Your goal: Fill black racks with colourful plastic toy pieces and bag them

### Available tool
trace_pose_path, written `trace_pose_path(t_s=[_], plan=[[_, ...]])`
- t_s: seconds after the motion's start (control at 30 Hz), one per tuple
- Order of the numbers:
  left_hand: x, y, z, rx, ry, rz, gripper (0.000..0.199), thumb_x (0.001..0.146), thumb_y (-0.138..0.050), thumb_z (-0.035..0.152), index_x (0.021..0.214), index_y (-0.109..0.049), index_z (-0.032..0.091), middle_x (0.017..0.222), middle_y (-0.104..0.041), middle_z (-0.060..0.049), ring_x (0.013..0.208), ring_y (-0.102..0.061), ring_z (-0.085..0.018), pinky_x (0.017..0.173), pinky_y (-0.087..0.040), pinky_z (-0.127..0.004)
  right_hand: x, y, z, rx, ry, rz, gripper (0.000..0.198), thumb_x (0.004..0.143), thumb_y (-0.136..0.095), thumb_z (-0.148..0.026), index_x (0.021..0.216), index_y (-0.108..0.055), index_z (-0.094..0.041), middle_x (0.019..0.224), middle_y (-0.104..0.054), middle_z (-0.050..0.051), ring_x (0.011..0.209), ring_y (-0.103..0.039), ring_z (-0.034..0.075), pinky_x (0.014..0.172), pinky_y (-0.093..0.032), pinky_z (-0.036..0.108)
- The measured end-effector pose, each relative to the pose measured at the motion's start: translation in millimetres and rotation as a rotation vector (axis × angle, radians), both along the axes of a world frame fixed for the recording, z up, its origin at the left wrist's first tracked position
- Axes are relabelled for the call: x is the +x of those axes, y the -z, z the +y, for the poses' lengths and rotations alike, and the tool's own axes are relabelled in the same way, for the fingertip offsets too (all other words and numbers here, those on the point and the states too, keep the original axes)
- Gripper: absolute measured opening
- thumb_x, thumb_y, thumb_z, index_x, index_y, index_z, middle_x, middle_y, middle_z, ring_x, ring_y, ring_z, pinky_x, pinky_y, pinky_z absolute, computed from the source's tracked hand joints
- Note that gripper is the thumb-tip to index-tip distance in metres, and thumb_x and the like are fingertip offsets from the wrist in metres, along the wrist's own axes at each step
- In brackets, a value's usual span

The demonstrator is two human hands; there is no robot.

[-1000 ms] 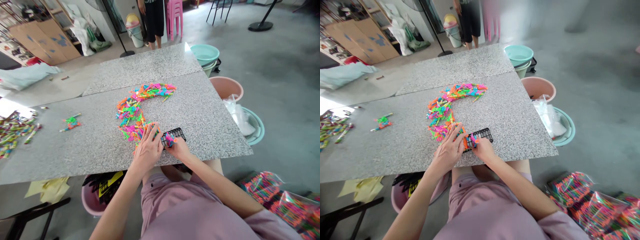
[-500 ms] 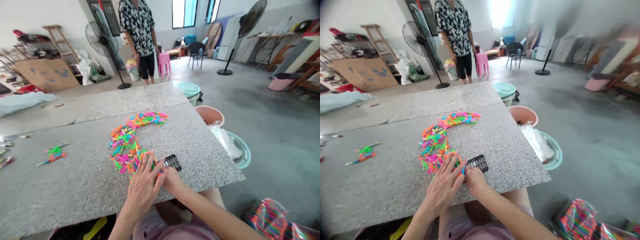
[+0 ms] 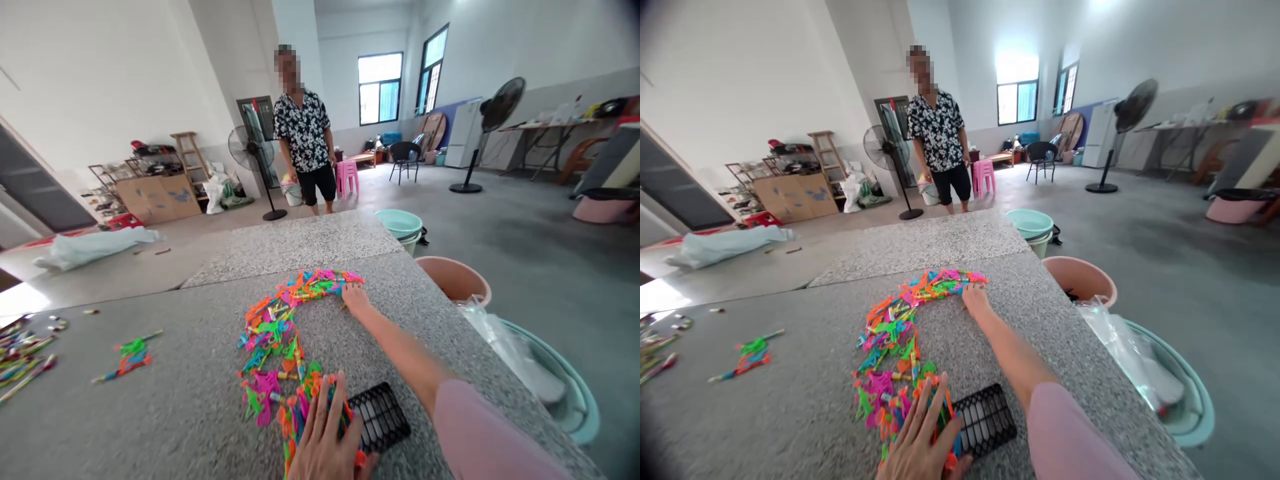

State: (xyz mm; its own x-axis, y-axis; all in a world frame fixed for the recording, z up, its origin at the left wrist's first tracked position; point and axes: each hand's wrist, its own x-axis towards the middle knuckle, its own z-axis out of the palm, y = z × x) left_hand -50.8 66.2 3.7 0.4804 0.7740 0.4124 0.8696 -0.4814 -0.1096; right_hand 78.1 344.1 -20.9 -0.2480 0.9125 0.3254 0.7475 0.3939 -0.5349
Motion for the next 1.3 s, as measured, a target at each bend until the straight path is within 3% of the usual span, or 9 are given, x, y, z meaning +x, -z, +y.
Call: trace_pose_path(t_s=[0.1, 0.2, 0.37, 0.63, 0.77, 0.87, 1.0, 1.2, 1.3], plan=[[0, -1.2, 0, -0.006, 0.014, -0.004, 0.025, 0.085, -0.062, 0.045, 0.099, -0.065, 0.024, 0.147, -0.044, -0.016, 0.133, -0.043, -0.04, 0.093, -0.055, -0.05, 15, 12, -8, -0.083, 0.08, 0.008, 0.034, 0.075, -0.051, 0.004, 0.104, -0.051, -0.012, 0.094, -0.065, 0.017, 0.088, -0.063, 0.024, 0.074, -0.049, 0.032], [3, -14.4, -3, -0.069, 0.037, -0.053, 0.02, 0.085, -0.06, 0.036, 0.1, -0.064, 0.023, 0.151, -0.038, -0.013, 0.137, -0.039, -0.038, 0.094, -0.055, -0.05, 48, 29, -38, -0.232, 0.09, 0.076, 0.031, 0.08, -0.052, -0.007, 0.109, -0.046, -0.015, 0.081, -0.064, 0.005, 0.071, -0.063, 0.017, 0.063, -0.05, 0.026], [5, -33.4, -4, -0.217, 0.032, -0.06, 0.015, 0.089, -0.053, 0.023, 0.098, -0.064, 0.02, 0.156, -0.029, -0.013, 0.142, -0.028, -0.037, 0.099, -0.05, -0.054, 95, 45, -108, -0.564, -0.111, 0.62, 0.024, 0.08, -0.06, -0.033, 0.092, -0.043, -0.021, 0.07, -0.057, -0.005, 0.052, -0.055, 0.013, 0.046, -0.044, 0.023], [12, -46.9, -5, -0.39, -0.006, -0.004, 0.017, 0.093, -0.051, 0.026, 0.103, -0.063, 0.019, 0.159, -0.021, -0.011, 0.146, -0.017, -0.037, 0.11, -0.039, -0.054, 91, 45, -176, -0.354, 0.063, 0.185, 0.013, 0.077, -0.063, -0.022, 0.086, -0.055, -0.018, 0.075, -0.061, 0.003, 0.068, -0.056, 0.017, 0.065, -0.041, 0.027], [14, -47.5, -5, -0.372, -0.025, 0.016, 0.02, 0.094, -0.051, 0.026, 0.108, -0.064, 0.02, 0.159, -0.022, -0.01, 0.146, -0.014, -0.038, 0.109, -0.041, -0.053, 74, 42, -199, -0.44, -0.043, 0.334, 0.016, 0.076, -0.06, -0.018, 0.091, -0.055, -0.021, 0.076, -0.061, -0.001, 0.068, -0.056, 0.016, 0.063, -0.04, 0.024], [12, -45.9, -5, -0.311, 0.017, 0.036, 0.024, 0.094, -0.051, 0.026, 0.116, -0.062, 0.022, 0.152, -0.039, -0.007, 0.145, -0.022, -0.035, 0.112, -0.037, -0.056, 64, 39, -207, -0.495, -0.107, 0.436, 0.017, 0.076, -0.057, -0.015, 0.093, -0.056, -0.021, 0.07, -0.06, -0.003, 0.063, -0.056, 0.015, 0.06, -0.04, 0.023], [11, -44.6, -4, -0.317, 0.062, 0.034, 0.025, 0.094, -0.051, 0.024, 0.115, -0.062, 0.021, 0.138, -0.056, -0.005, 0.142, -0.031, -0.031, 0.113, -0.037, -0.055, 60, 35, -206, -0.576, -0.041, 0.47, 0.013, 0.076, -0.06, -0.016, 0.089, -0.06, -0.018, 0.069, -0.061, -0.001, 0.062, -0.057, 0.015, 0.062, -0.041, 0.024], [14, -42.5, -4, -0.314, 0.057, -0.009, 0.022, 0.092, -0.051, 0.022, 0.112, -0.062, 0.018, 0.135, -0.057, -0.008, 0.144, -0.028, -0.032, 0.114, -0.036, -0.054, 59, 32, -199, -0.394, -0.154, 0.473, 0.008, 0.069, -0.056, -0.012, 0.069, -0.052, -0.019, 0.07, -0.057, 0.0, 0.067, -0.054, 0.015, 0.061, -0.04, 0.024], [14, -41.5, -4, -0.335, 0.054, -0.019, 0.019, 0.092, -0.051, 0.021, 0.108, -0.061, 0.019, 0.133, -0.058, -0.008, 0.145, -0.025, -0.032, 0.115, -0.035, -0.053, 47, 37, -194, -0.404, -0.278, 0.543, 0.018, 0.067, -0.056, -0.009, 0.082, -0.053, -0.019, 0.072, -0.057, -0.003, 0.065, -0.055, 0.013, 0.06, -0.042, 0.022]])
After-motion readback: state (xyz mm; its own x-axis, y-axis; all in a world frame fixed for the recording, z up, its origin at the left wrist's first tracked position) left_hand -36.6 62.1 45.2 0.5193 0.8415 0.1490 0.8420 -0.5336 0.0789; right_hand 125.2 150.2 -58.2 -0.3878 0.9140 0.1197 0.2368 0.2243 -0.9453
